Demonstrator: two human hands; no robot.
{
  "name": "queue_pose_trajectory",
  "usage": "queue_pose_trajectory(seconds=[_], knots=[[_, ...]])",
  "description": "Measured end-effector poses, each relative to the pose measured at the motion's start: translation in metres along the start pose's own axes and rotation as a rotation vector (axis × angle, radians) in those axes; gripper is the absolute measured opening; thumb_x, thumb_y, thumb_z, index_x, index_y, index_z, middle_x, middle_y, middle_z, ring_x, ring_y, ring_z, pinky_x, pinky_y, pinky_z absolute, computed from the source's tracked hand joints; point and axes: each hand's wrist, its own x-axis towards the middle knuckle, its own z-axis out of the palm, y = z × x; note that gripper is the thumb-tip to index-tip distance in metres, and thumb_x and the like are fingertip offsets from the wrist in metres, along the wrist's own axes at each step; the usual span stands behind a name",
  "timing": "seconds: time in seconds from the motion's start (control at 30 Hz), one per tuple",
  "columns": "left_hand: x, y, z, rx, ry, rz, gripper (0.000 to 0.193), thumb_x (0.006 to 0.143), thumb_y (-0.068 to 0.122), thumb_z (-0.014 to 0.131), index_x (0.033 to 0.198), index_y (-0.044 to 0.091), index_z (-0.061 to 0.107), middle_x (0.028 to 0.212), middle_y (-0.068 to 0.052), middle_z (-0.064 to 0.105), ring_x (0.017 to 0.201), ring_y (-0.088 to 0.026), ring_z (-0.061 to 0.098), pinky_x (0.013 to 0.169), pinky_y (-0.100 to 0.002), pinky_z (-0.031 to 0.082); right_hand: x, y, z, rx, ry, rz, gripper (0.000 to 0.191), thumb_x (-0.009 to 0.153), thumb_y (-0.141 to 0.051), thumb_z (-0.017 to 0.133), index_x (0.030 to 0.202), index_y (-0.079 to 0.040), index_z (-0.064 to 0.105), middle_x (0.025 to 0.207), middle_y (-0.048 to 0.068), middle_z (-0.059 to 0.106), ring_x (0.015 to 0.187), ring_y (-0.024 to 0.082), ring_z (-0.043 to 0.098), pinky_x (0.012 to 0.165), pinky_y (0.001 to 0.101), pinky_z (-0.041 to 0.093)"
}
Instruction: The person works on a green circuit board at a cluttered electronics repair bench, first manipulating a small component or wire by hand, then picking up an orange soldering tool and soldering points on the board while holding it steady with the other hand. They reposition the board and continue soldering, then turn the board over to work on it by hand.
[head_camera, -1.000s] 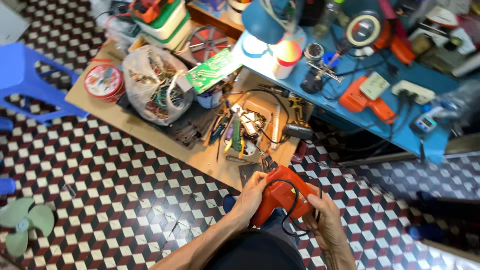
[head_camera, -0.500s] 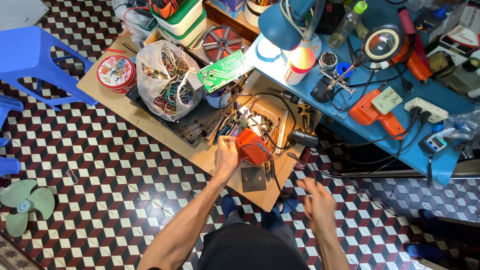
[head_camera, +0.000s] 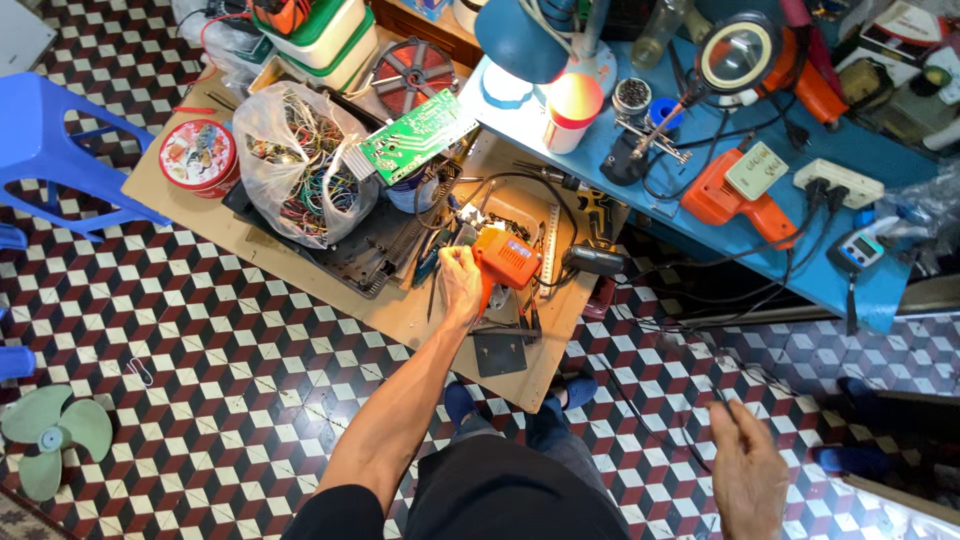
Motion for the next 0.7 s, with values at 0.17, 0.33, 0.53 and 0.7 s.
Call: queue_pose_trajectory(seconds=[0.17, 0.33, 0.53, 0.7], knots=[[0.005, 0.016, 0.02, -0.025, 0.062, 0.191, 0.02, 0.102, 0.024, 0.055, 0.099, 0.005, 0.053, 0.087, -0.02, 0.065, 0.081, -0.036, 0.065, 0.075, -0.048, 0.051, -0.012, -0.046, -0.014, 0.322, 0.019, 0.039, 0.034, 0.105, -0.021, 0.059, 0.127, 0.004, 0.068, 0.107, 0.015, 0.074, 0.096, 0.015, 0.07, 0.088, 0.0272, 0.055], [0.024, 0.021, 0.037, 0.053, 0.036, 0.077, 0.021, 0.099, 0.027, 0.054, 0.102, 0.006, 0.051, 0.09, -0.023, 0.065, 0.08, -0.038, 0.065, 0.072, -0.051, 0.05, -0.012, -0.043, -0.024, 0.352, -0.075, 0.13, 0.032, 0.104, -0.016, 0.053, 0.121, 0.005, 0.07, 0.096, 0.014, 0.076, 0.076, 0.016, 0.068, 0.068, 0.0302, 0.057], [0.038, 0.015, 0.068, 0.058, 0.149, 0.104, 0.025, 0.101, 0.028, 0.056, 0.098, 0.003, 0.053, 0.09, -0.024, 0.064, 0.084, -0.04, 0.064, 0.078, -0.051, 0.051, 0.003, -0.017, -0.044, 0.692, -0.131, 0.292, 0.037, 0.101, -0.017, 0.058, 0.129, 0.005, 0.067, 0.065, 0.01, 0.062, 0.051, 0.013, 0.045, 0.047, 0.0283, 0.033], [0.045, 0.014, 0.082, 0.248, 0.09, -0.064, 0.025, 0.105, 0.031, 0.054, 0.109, 0.007, 0.057, 0.1, -0.026, 0.067, 0.091, -0.044, 0.064, 0.08, -0.055, 0.048, 0.022, 0.0, -0.078, 1.248, -0.309, -0.029, 0.037, 0.117, -0.019, 0.056, 0.134, 0.013, 0.065, 0.066, 0.006, 0.061, 0.057, 0.012, 0.05, 0.05, 0.0245, 0.039]])
